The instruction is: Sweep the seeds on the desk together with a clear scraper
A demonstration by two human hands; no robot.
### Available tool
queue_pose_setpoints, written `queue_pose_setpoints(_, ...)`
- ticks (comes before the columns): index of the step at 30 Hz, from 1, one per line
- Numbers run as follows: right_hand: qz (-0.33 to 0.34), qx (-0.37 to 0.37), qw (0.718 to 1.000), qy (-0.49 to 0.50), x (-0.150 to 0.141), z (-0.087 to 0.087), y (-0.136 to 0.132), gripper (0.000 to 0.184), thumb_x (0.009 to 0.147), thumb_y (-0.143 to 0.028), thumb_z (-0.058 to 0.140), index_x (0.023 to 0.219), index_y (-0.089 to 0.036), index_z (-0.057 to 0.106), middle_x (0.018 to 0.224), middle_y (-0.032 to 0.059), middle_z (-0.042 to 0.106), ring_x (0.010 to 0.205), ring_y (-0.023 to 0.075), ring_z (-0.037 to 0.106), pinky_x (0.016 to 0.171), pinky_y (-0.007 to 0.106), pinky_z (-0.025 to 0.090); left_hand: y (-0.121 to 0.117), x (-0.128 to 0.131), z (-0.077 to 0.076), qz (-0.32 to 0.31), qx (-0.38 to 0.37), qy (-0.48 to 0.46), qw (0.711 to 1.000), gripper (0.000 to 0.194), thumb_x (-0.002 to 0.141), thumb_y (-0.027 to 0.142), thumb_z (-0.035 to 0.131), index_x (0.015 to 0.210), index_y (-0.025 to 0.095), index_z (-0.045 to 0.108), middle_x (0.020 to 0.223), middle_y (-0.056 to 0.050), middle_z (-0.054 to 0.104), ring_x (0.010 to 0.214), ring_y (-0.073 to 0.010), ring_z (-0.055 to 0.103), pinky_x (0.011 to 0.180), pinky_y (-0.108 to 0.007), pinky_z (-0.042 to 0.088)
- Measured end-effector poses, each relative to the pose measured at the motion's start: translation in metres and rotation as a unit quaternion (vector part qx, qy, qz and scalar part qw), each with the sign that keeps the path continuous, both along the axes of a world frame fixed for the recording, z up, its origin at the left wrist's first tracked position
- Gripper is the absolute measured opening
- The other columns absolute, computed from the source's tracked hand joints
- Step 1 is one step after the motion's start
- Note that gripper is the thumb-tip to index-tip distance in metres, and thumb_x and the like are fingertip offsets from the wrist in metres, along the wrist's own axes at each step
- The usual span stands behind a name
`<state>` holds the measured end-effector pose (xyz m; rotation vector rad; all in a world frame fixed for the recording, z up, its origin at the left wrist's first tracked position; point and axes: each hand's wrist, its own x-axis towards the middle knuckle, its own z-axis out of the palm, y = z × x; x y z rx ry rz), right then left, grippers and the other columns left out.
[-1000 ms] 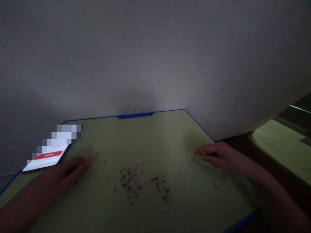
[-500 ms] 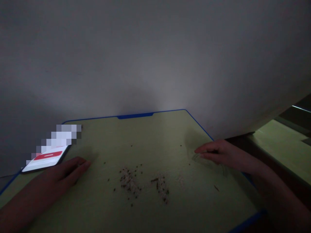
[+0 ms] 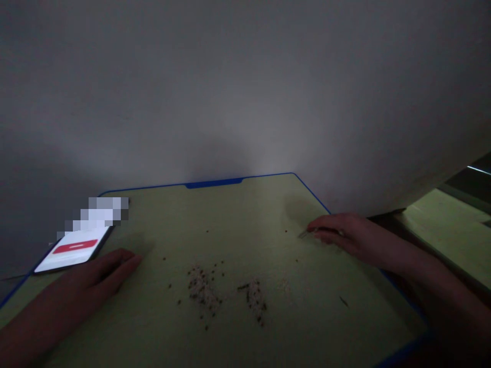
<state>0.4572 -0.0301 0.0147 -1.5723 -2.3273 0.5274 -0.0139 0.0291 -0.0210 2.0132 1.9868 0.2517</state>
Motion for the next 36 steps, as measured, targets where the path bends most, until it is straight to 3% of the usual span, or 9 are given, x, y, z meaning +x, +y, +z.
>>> queue_pose_setpoints(3, 0.053, 0.019, 0.997, -0.056, -0.006, 0.001, -0.009, 0.025, 0.094, -0.025, 0.041, 0.100, -0.024, 0.065, 0.091, 0.0048, 0.062, 0.082, 0.0170, 0.059, 0.073, 0.030, 0.044, -0.001, 0.002, 0.002, -0.009, -0.051, 0.001, 0.999, 0.054, 0.074, 0.064, 0.033, 0.096, 0.026, 0.065, 0.095, -0.003, 0.069, 0.088, -0.0249, 0.064, 0.077, -0.037, 0.050)
queue_pose_setpoints(7, 0.082, -0.006, 0.994, -0.076, -0.016, -0.005, -0.015, 0.026, 0.093, -0.018, 0.041, 0.097, -0.026, 0.066, 0.088, 0.0034, 0.056, 0.080, 0.0158, 0.055, 0.070, 0.029, 0.042, -0.002, 0.003, 0.002, -0.003, -0.053, -0.007, 0.999, 0.057, 0.073, 0.066, 0.033, 0.098, 0.026, 0.063, 0.096, -0.003, 0.068, 0.090, -0.0253, 0.063, 0.079, -0.037, 0.048)
queue_pose_setpoints(17, 0.073, 0.001, 0.997, 0.008, -0.015, -0.008, 0.013, 0.024, 0.094, -0.025, 0.041, 0.095, -0.023, 0.064, 0.091, 0.0045, 0.054, 0.085, 0.0175, 0.055, 0.077, 0.032, 0.044, -0.010, 0.015, 0.011, 0.005, -0.046, -0.021, 0.999, 0.057, 0.074, 0.067, 0.031, 0.094, 0.025, 0.063, 0.089, -0.005, 0.068, 0.083, -0.0277, 0.064, 0.075, -0.040, 0.048)
queue_pose_setpoints(25, 0.075, -0.025, 0.997, 0.009, -0.013, -0.009, 0.011, 0.025, 0.094, -0.026, 0.039, 0.094, -0.021, 0.064, 0.092, 0.0049, 0.054, 0.085, 0.0171, 0.055, 0.077, 0.032, 0.044, -0.011, 0.017, 0.012, 0.006, -0.057, -0.026, 0.998, 0.056, 0.072, 0.066, 0.032, 0.092, 0.024, 0.064, 0.087, -0.004, 0.068, 0.083, -0.0267, 0.063, 0.075, -0.038, 0.047)
queue_pose_setpoints(32, 0.088, -0.028, 0.995, 0.025, -0.022, -0.009, 0.018, 0.022, 0.094, -0.025, 0.040, 0.093, -0.021, 0.062, 0.091, 0.0045, 0.054, 0.084, 0.0161, 0.055, 0.077, 0.031, 0.044, -0.015, 0.021, 0.012, 0.027, -0.020, -0.037, 0.999, 0.054, 0.074, 0.064, 0.031, 0.090, 0.024, 0.063, 0.089, -0.005, 0.067, 0.085, -0.0278, 0.062, 0.073, -0.038, 0.046)
queue_pose_setpoints(36, 0.091, -0.048, 0.994, 0.027, -0.020, -0.011, 0.016, 0.022, 0.094, -0.025, 0.041, 0.093, -0.022, 0.062, 0.090, 0.0037, 0.055, 0.083, 0.0162, 0.055, 0.076, 0.031, 0.044, -0.012, 0.018, 0.010, 0.024, -0.042, -0.012, 0.999, 0.056, 0.073, 0.066, 0.032, 0.092, 0.024, 0.064, 0.088, -0.005, 0.068, 0.085, -0.0280, 0.063, 0.074, -0.039, 0.047)
